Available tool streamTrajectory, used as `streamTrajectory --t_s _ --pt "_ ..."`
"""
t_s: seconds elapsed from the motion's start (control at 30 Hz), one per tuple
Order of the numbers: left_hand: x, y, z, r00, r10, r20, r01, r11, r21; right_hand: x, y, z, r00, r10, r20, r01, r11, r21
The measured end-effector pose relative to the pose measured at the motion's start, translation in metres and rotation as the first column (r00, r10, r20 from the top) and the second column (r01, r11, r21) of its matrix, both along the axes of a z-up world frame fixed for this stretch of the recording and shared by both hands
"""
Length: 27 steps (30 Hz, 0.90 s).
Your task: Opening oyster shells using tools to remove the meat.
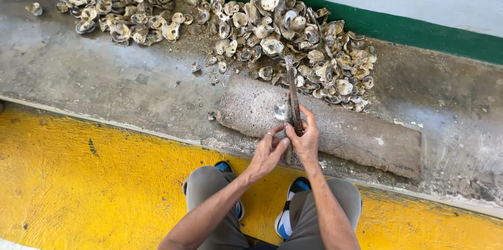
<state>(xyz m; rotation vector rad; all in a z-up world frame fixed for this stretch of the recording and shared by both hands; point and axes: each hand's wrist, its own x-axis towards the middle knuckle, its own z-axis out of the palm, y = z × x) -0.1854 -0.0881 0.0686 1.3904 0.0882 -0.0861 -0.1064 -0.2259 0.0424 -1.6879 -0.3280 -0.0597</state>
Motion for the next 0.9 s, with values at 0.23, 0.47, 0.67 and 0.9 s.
streamTrajectory --t_s 0.23,0.47,0.67,0.9 --pt "0.002 0.016 -0.022 0.997 0.066 0.035 -0.072 0.972 0.222 -0.002 -0.012 0.003 0.996 -0.020 -0.081 0.007 0.989 -0.148" --pt "0.012 0.052 -0.025 0.975 0.208 0.079 -0.222 0.882 0.415 -0.053 -0.025 0.022 0.995 -0.063 -0.072 0.050 0.984 -0.170" --pt "0.007 0.044 -0.015 0.958 0.203 0.201 -0.278 0.823 0.496 -0.108 -0.039 0.023 0.957 -0.097 -0.273 0.041 0.978 -0.202" --pt "0.004 0.056 0.016 0.985 0.148 0.092 -0.174 0.819 0.547 -0.130 -0.049 0.019 0.944 -0.129 -0.305 -0.007 0.913 -0.408"
